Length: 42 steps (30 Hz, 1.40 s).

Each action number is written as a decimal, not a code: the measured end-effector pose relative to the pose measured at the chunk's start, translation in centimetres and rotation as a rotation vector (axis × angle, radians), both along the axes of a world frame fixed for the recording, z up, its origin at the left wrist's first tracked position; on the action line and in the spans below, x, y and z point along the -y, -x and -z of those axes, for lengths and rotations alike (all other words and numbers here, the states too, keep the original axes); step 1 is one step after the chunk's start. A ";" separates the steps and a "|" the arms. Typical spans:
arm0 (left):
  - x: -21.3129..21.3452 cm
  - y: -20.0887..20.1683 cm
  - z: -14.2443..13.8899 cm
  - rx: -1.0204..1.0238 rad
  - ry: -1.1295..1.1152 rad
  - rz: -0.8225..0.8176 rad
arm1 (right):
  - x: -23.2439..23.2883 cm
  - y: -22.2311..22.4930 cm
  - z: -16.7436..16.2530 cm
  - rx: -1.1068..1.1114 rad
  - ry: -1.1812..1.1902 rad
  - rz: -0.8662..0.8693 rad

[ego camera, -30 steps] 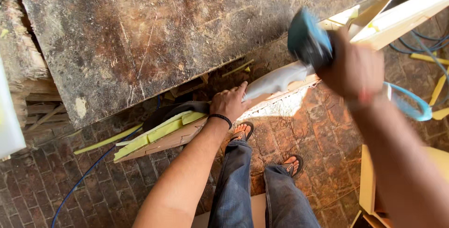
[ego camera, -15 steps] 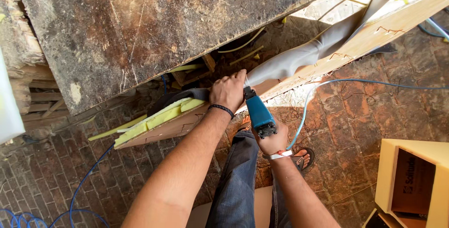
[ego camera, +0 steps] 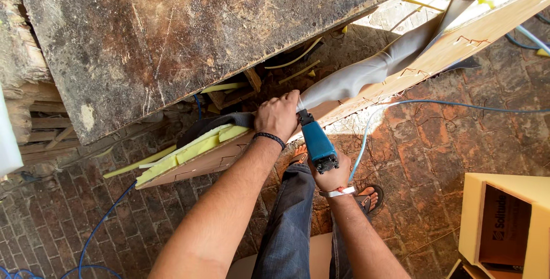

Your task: The person staples white fabric onto the edge of a tufted upholstered headboard panel using a pneumatic nail gun, pulling the fabric taut with one hand while driving staples along the wooden frame, and repositions the panel to staple different sections.

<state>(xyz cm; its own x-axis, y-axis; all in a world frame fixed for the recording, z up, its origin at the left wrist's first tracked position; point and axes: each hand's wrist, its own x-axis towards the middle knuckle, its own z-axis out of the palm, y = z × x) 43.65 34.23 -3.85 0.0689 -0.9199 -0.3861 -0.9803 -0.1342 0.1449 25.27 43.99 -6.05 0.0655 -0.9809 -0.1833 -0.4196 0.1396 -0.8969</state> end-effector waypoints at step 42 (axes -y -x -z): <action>-13.8 8.1 -5.8 -0.557 0.054 0.116 | -1.5 2.0 -8.7 -0.502 0.269 -0.207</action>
